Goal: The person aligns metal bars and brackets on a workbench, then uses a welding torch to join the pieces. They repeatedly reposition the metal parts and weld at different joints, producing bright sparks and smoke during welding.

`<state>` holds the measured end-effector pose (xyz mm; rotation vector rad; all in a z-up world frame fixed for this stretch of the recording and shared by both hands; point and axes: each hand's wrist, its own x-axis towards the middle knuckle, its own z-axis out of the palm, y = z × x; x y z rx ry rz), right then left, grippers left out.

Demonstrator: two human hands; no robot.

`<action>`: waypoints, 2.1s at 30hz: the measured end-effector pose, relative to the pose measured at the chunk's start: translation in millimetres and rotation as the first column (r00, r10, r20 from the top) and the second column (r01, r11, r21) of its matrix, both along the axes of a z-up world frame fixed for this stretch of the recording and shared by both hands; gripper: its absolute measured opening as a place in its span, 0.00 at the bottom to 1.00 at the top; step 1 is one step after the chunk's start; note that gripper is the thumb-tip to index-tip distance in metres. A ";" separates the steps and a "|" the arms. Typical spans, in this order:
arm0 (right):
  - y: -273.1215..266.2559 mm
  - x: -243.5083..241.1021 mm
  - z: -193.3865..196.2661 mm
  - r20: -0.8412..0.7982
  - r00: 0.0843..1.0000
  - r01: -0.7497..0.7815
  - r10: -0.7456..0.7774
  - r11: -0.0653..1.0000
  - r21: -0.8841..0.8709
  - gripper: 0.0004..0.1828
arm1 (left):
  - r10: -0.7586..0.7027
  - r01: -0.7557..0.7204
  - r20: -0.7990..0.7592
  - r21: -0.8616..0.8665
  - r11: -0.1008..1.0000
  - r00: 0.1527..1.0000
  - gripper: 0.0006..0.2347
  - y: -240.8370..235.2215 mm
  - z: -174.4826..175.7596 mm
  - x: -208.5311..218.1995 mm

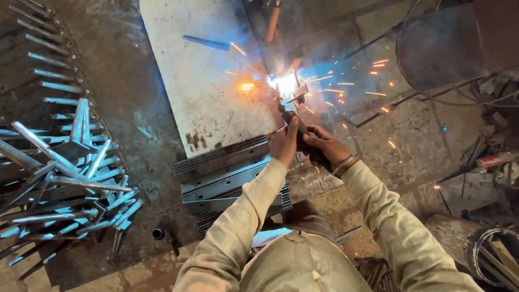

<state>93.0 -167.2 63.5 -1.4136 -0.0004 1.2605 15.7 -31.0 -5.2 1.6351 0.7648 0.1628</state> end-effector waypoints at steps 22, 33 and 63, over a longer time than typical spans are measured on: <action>-2.6 0.2 13.2 -0.001 1.000 -0.029 0.029 0.999 -0.032 0.31 | 0.011 -0.006 -0.054 0.105 0.994 0.998 0.33 -4.0 4.1 1.0; -30.1 -3.4 2.3 0.119 0.988 -0.090 0.095 0.995 -0.048 0.38 | 0.010 -0.007 0.020 -0.119 0.993 1.000 0.28 -25.1 16.9 -16.8; -115.0 129.9 -93.3 0.383 0.859 -0.311 0.338 0.941 -0.133 0.25 | 0.250 -0.199 -0.166 0.274 0.941 0.954 0.27 -121.7 -0.7 32.3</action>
